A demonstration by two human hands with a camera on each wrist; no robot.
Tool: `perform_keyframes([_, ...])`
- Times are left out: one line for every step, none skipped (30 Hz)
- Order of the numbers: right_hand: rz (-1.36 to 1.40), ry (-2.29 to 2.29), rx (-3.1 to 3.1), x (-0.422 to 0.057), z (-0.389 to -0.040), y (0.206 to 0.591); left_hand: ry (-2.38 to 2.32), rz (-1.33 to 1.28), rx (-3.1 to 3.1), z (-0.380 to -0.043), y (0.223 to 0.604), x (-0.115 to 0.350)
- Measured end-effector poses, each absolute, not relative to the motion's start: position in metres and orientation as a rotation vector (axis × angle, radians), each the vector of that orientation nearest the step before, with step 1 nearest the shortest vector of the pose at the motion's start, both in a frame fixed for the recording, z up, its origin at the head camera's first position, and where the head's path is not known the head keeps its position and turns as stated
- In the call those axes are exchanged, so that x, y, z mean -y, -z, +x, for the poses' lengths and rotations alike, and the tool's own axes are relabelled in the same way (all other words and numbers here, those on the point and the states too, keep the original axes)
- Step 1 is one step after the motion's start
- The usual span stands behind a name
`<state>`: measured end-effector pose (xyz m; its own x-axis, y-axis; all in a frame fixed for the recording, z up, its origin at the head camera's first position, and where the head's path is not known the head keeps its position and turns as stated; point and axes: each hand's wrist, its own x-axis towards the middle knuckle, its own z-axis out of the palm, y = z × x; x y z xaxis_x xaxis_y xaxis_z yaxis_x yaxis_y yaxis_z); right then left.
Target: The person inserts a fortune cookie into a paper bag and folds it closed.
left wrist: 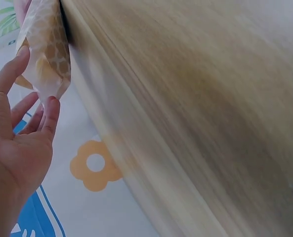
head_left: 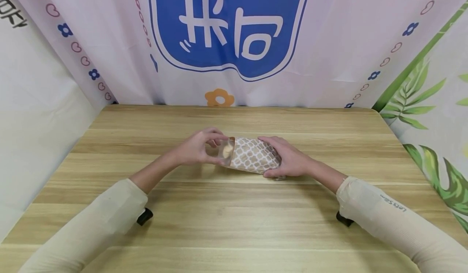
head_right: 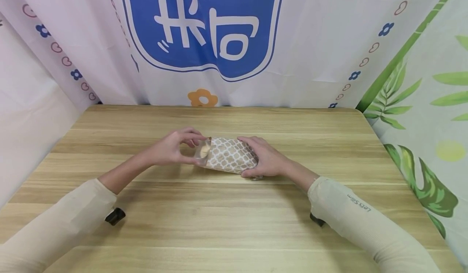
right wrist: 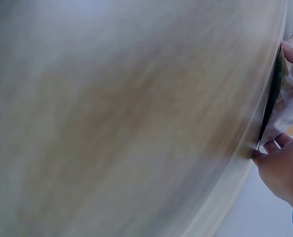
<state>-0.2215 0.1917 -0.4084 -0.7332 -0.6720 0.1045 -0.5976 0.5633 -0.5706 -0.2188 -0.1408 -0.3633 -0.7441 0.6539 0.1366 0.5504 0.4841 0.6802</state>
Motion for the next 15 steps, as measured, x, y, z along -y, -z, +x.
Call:
perform_keyframes([-1.089, 0.902, -2.666, -0.1917, -0.2217, 0.4086, -1.113, 1.047, -2.577, -0.219, 0.3636, 0.1401])
perform_keyframes([-1.086, 0.903, -2.665, -0.1917, -0.2217, 0.4088, -1.122, 1.042, -2.572, -0.219, 0.3639, 0.1395])
perform_keyframes([-1.082, 0.904, -2.664, -0.1917, -0.2219, 0.4089, -1.132, 1.038, -2.565, -0.2192, 0.3644, 0.1389])
perform_keyframes([-1.081, 0.905, -2.663, -0.1916, -0.222, 0.409, -1.141, 1.036, -2.56, -0.2194, 0.3649, 0.1382])
perform_keyframes([-1.079, 0.906, -2.663, -0.1916, -0.2222, 0.4091, -1.15, 1.034, -2.557, -0.2193, 0.365, 0.1376])
perform_keyframes([-1.079, 0.906, -2.663, -0.1916, -0.2222, 0.4091, -1.159, 1.031, -2.553, -0.2192, 0.3653, 0.137])
perform_keyframes([-1.076, 0.906, -2.662, -0.1916, -0.2221, 0.4089, -1.173, 1.028, -2.542, -0.219, 0.3654, 0.1363])
perform_keyframes([-1.075, 0.904, -2.664, -0.1916, -0.2223, 0.4091, -1.184, 1.024, -2.535, -0.2189, 0.3655, 0.1355])
perform_keyframes([-1.076, 0.904, -2.664, -0.1916, -0.2222, 0.409, -1.197, 1.017, -2.526, -0.2189, 0.3659, 0.1347])
perform_keyframes([-1.077, 0.903, -2.665, -0.1916, -0.222, 0.4089, -1.209, 1.01, -2.517, -0.2187, 0.366, 0.1341])
perform_keyframes([-1.077, 0.903, -2.666, -0.1916, -0.2217, 0.4088, -1.219, 1.002, -2.51, -0.2186, 0.3663, 0.1337])
perform_keyframes([-1.078, 0.902, -2.666, -0.1916, -0.2216, 0.4088, -1.237, 0.991, -2.497, -0.2187, 0.3667, 0.1335])
perform_keyframes([-1.078, 0.903, -2.666, -0.1917, -0.2216, 0.4085, -1.26, 0.977, -2.481, -0.2189, 0.367, 0.1332])
perform_keyframes([-1.08, 0.905, -2.664, -0.1919, -0.2215, 0.4082, -1.275, 0.966, -2.475, -0.2191, 0.3673, 0.1333])
perform_keyframes([-1.08, 0.907, -2.663, -0.1922, -0.2213, 0.4078, -1.29, 0.955, -2.468, -0.2193, 0.3677, 0.1338])
